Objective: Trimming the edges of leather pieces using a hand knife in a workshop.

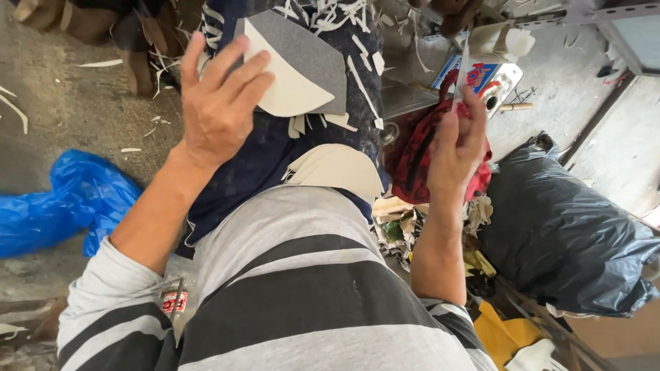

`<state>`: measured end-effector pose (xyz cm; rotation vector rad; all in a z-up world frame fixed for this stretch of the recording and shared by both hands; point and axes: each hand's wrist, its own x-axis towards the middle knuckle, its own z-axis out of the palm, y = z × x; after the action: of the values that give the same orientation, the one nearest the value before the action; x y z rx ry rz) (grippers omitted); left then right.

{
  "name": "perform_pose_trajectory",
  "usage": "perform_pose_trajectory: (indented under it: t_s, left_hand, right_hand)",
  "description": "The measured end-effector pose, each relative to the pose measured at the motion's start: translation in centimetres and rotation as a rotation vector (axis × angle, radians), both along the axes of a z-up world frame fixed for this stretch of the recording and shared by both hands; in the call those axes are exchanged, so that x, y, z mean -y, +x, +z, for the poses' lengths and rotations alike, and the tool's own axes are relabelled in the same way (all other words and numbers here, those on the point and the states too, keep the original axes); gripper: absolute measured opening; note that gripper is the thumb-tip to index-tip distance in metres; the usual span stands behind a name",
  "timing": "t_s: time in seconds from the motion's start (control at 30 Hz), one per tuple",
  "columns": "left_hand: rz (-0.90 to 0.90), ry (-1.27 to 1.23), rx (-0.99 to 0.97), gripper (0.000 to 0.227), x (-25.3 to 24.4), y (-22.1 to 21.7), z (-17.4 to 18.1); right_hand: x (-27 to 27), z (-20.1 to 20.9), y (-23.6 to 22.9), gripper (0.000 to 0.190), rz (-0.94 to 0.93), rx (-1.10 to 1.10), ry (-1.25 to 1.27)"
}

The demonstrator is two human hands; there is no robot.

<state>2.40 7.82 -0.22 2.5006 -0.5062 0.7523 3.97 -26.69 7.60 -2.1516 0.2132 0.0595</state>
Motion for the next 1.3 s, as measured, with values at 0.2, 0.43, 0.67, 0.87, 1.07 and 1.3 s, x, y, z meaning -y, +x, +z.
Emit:
perform_pose_trajectory:
  t_s: [0.2,0.43,0.67,0.87,1.07,1.3]
  left_hand:
    - [0.086,-0.033,-0.131,0.022,4.2,-2.8,-0.7]
    - [0.071,0.009,-0.467,0.057,7.4,-3.6,0.4]
    - [0.095,0.016,-0.403,0.054,7.1,-3.5,-0.1]
    - [0.126,0.016,-0.408,0.050,7.1,-3.7,-0.6]
    - [0.136,0.066,-0.348,0.054,7.4,-3.7,-1.6]
    - [0.159,0.085,-0.328,0.051,7.6,-4.0,-2.5]
  right_hand:
    - [-1.0,-0.5,0.1,0.039,0.052,-0.209,0.085]
    - [-5.1,-1.3,-0.8,0.035,0.536,0.102,-0.249]
    - [-5.4,-2.1,-1.7,0.033,0.550,0.125,-0.456]
    - [-4.5,-2.3,-1.5,0.033,0.575,0.140,-0.447]
    - [-4.4,-3.6,-0.4,0.032,0.624,0.217,-0.456]
    - [-4.9,-4.2,0.4,0.032,0.681,0.273,-0.520]
